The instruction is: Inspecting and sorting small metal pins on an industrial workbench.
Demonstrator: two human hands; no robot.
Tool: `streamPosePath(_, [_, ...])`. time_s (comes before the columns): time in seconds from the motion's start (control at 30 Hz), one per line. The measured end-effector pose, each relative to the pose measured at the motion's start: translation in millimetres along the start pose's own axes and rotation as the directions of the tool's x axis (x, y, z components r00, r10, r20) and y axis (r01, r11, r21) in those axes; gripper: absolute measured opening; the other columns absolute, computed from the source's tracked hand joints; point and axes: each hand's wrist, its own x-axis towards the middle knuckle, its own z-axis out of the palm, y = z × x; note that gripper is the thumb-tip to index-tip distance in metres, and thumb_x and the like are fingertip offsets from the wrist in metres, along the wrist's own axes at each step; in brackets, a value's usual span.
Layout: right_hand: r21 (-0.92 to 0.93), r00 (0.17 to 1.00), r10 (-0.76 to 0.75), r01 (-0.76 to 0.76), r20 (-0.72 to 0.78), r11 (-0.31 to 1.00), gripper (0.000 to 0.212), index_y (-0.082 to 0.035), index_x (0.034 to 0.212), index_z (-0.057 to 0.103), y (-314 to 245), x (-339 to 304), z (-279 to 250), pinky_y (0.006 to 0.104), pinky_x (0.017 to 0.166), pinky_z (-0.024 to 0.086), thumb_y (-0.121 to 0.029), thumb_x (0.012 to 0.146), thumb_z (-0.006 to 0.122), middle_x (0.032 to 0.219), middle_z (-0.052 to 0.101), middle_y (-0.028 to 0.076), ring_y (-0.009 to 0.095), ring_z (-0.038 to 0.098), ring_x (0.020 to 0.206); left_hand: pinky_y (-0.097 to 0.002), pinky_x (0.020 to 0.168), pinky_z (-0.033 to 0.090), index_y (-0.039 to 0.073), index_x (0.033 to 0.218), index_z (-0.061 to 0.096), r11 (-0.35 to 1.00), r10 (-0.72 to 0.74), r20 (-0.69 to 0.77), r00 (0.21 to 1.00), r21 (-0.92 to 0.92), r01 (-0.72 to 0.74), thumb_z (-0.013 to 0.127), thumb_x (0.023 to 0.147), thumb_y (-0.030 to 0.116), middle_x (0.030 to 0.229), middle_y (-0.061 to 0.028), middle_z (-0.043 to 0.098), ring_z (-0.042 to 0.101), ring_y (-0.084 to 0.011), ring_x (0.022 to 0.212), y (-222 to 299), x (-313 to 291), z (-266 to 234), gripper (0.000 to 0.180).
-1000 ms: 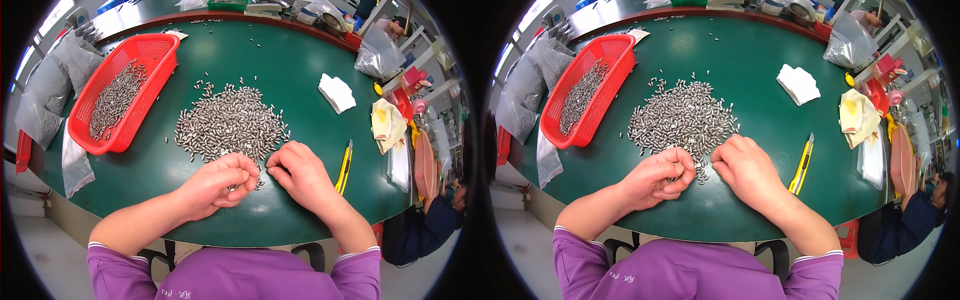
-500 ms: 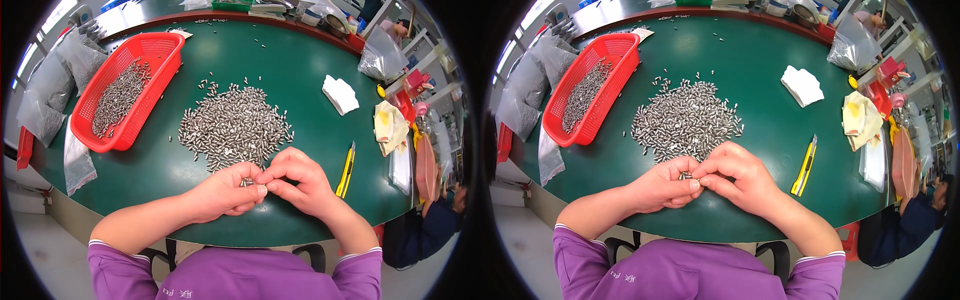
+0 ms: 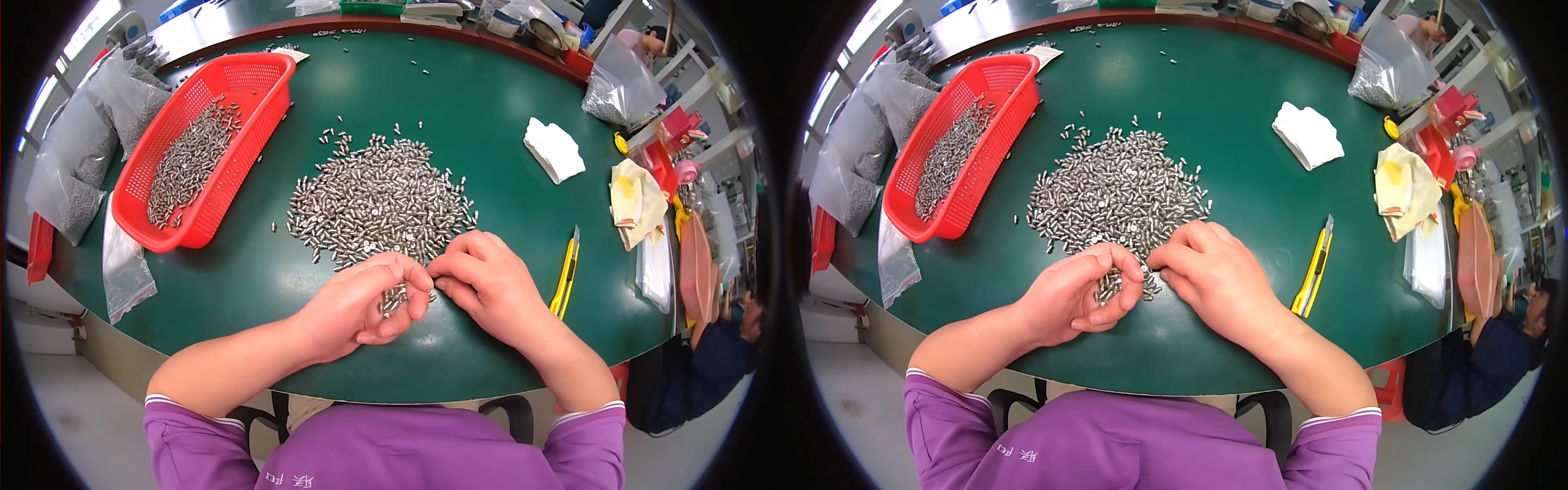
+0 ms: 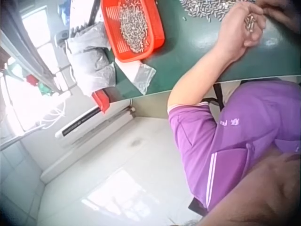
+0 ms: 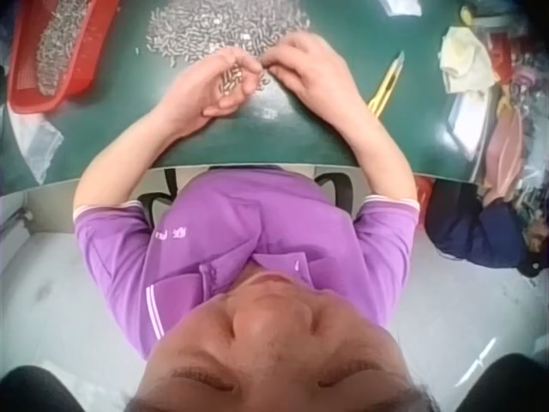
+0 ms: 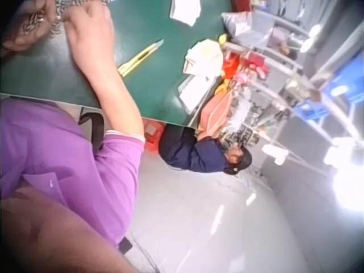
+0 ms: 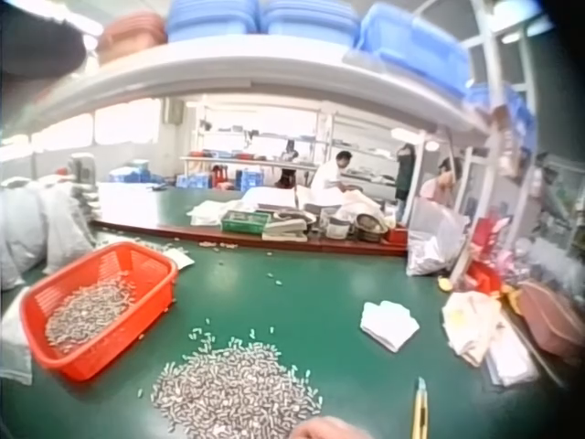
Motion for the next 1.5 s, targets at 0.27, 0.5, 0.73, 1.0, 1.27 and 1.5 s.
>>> streamPosePath(0.27, [-0.146, 0.997, -0.065, 0.058, -0.044, 0.988, 0.015, -0.01, 0.086, 0.06, 0, 1, -3, 0.0374, 0.072, 0.045, -0.008, 0.073, 0.066, 0.085, 0.053, 0.005, 0.025, 0.053, 0.084, -0.0201, 0.038, 0.027, 0.003, 0.108, 0.046, 0.998, 0.018, 0.011, 1.0, -0.055, -0.017, 0.034, 0.094, 0.022, 0.086, -0.0107, 0.052, 0.041, -0.0118, 0.056, -2, 1, 0, 0.026])
streamPosePath(0.5, [-0.209, 0.994, -0.097, 0.084, -0.054, 0.974, 0.014, -0.009, 0.085, 0.059, 0, 1, -2, 0.0372, 0.071, 0.045, -0.008, 0.073, 0.066, 0.085, 0.053, 0.005, 0.026, 0.053, 0.083, -0.0206, 0.041, 0.028, 0.005, 0.106, 0.044, 1.0, -0.005, -0.002, 1.0, -0.024, 0.005, 0.036, 0.094, 0.02, 0.086, -0.0109, 0.054, 0.041, -0.0107, 0.056, -1, -1, 1, 0.021])
streamPosePath(0.73, [0.427, 0.994, 0.105, -0.082, -0.029, 0.9, 0.012, -0.008, 0.089, 0.065, -9, -1, -6, 0.0283, 0.066, 0.049, -0.006, 0.078, 0.068, 0.088, 0.058, 0.002, 0.018, 0.058, 0.08, -0.0193, 0.042, 0.028, 0.007, 0.103, 0.045, 0.998, -0.057, 0.027, 0.998, 0.035, 0.056, 0.048, 0.092, 0.009, 0.083, -0.0063, 0.054, 0.04, -0.0053, 0.054, -5, 0, 5, 0.012])
streamPosePath(1.0, [0.387, 0.997, -0.03, 0.054, -0.067, 0.92, 0.013, -0.008, 0.088, 0.068, -10, 1, -3, 0.0296, 0.067, 0.048, -0.005, 0.076, 0.069, 0.082, 0.061, 0.003, 0.018, 0.058, 0.081, -0.0195, 0.045, 0.031, 0.009, 0.101, 0.045, 0.985, -0.092, -0.012, 0.996, 0.146, 0.092, 0.052, 0.094, 0.017, 0.082, -0.0028, 0.055, 0.042, -0.0041, 0.056, -4, 0, 6, 0.014])
streamPosePath(1.27, [0.171, 0.987, 0.02, 0.008, -0.162, 0.985, 0.012, -0.01, 0.086, 0.065, -5, -1, -6, 0.0338, 0.071, 0.047, -0.007, 0.075, 0.068, 0.084, 0.059, 0.005, 0.023, 0.058, 0.082, -0.0209, 0.044, 0.029, 0.009, 0.098, 0.048, 0.997, -0.065, 0.003, 0.998, 0.032, 0.065, 0.038, 0.096, 0.018, 0.082, -0.0061, 0.055, 0.043, -0.0078, 0.057, -4, 1, 2, 0.014])
streamPosePath(1.5, [-0.008, 0.997, -0.042, 0.043, 0.061, 0.999, 0.013, -0.013, 0.083, 0.062, -4, -4, -4, 0.0358, 0.068, 0.045, -0.013, 0.073, 0.069, 0.082, 0.053, 0.003, 0.023, 0.054, 0.08, -0.0216, 0.044, 0.029, 0.008, 0.098, 0.049, 0.998, -0.062, -0.008, 0.998, 0.023, 0.062, 0.034, 0.096, 0.02, 0.083, -0.0076, 0.054, 0.042, -0.0099, 0.057, -4, 0, 1, 0.019])
